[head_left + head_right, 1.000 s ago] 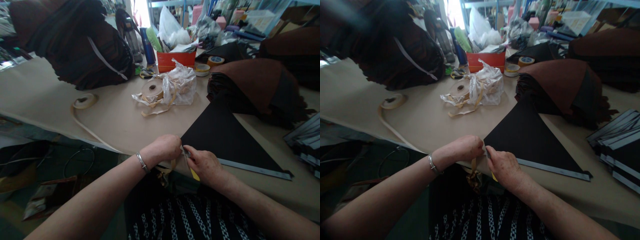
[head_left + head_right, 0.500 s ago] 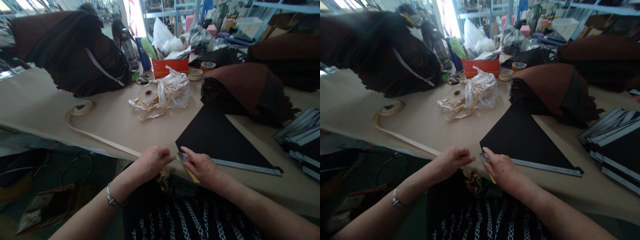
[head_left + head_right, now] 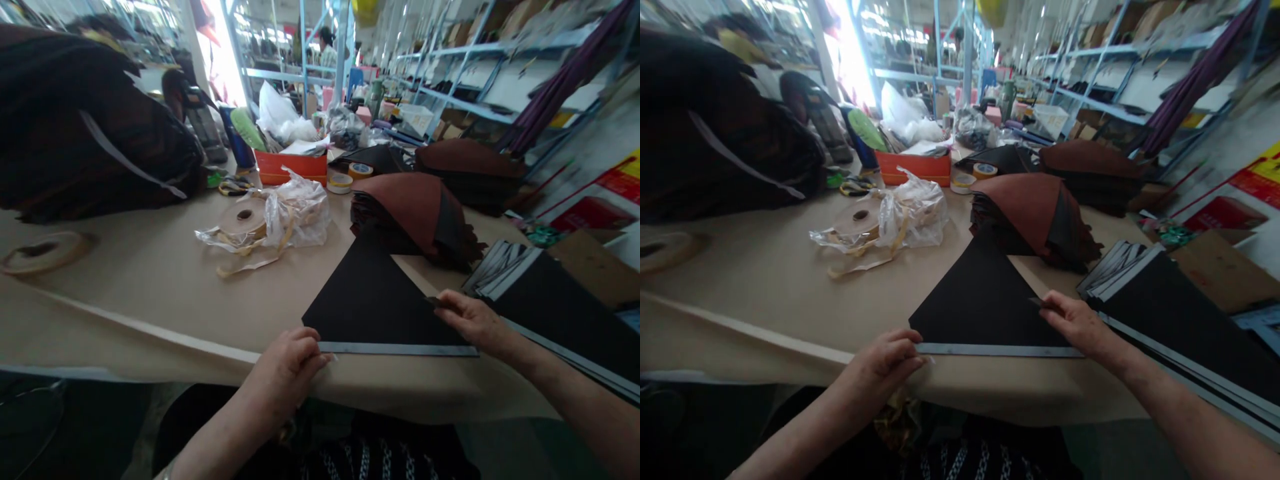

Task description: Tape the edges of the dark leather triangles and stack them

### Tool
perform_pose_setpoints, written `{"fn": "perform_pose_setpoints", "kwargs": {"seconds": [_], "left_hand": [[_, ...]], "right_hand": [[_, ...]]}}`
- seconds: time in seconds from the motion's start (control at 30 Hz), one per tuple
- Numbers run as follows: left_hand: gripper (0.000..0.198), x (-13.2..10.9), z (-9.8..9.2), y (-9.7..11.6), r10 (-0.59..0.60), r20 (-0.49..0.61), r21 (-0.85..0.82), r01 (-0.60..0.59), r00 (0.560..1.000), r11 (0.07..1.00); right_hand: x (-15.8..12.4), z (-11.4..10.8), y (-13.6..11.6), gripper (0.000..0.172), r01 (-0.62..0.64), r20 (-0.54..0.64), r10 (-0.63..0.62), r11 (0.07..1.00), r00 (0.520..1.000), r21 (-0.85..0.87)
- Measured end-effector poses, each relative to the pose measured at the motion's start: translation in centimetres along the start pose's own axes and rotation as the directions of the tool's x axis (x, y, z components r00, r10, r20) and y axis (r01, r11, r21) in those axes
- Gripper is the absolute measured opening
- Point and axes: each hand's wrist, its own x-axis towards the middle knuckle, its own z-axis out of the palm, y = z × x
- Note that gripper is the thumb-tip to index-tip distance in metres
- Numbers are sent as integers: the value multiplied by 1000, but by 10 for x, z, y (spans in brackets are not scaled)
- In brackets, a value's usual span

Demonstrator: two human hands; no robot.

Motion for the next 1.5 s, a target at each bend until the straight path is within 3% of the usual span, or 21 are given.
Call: {"fn": "perform_pose_setpoints", "kwargs": {"seconds": [0.07,0.17,0.3,0.4,0.5,0.63,0.7,0.8,0.9,1.0,1.13,1.33,1.43,1.5], "left_hand": [[24,6,7,2,19,-5,110,-19,1000,994],[22,10,13,2,-6,1,221,5,1000,975],[23,7,13,3,-1,27,232,-6,1000,973],[22,2,11,3,-11,74,220,-5,997,975],[22,-2,9,1,0,105,183,-20,994,983],[23,-1,8,-3,28,133,168,-50,991,985],[25,1,7,-3,32,149,169,-57,988,984],[27,5,7,-1,24,147,168,-49,989,985],[28,6,9,-2,26,128,172,-48,991,984],[27,3,13,-7,67,106,163,-84,992,983],[24,-2,15,-12,87,106,137,-102,991,985],[29,0,10,-5,71,129,80,-81,989,994],[30,-2,10,6,-38,75,21,37,996,999],[32,-5,10,17,-173,59,-79,177,983,981]], "right_hand": [[4,2,12,30,13,-2,-13,980,1000,-197],[8,7,22,45,-65,-7,67,931,998,-359],[-1,11,24,26,-21,12,31,870,999,-493],[-26,19,22,21,63,73,-27,828,997,-557],[-68,32,16,21,79,146,6,818,989,-569],[-113,37,-9,11,105,359,72,886,931,-451],[-110,27,-23,13,93,379,56,927,924,-364],[-73,8,-26,34,48,195,29,925,980,-378],[-28,7,-9,58,-52,54,92,856,994,-514],[-6,18,10,55,-133,-51,125,822,991,-554],[-24,31,16,31,-74,-2,85,852,996,-519],[-77,41,13,22,25,118,58,800,991,-599],[-85,37,10,21,25,166,81,833,983,-552],[-80,31,1,20,14,159,56,912,986,-410]]}}
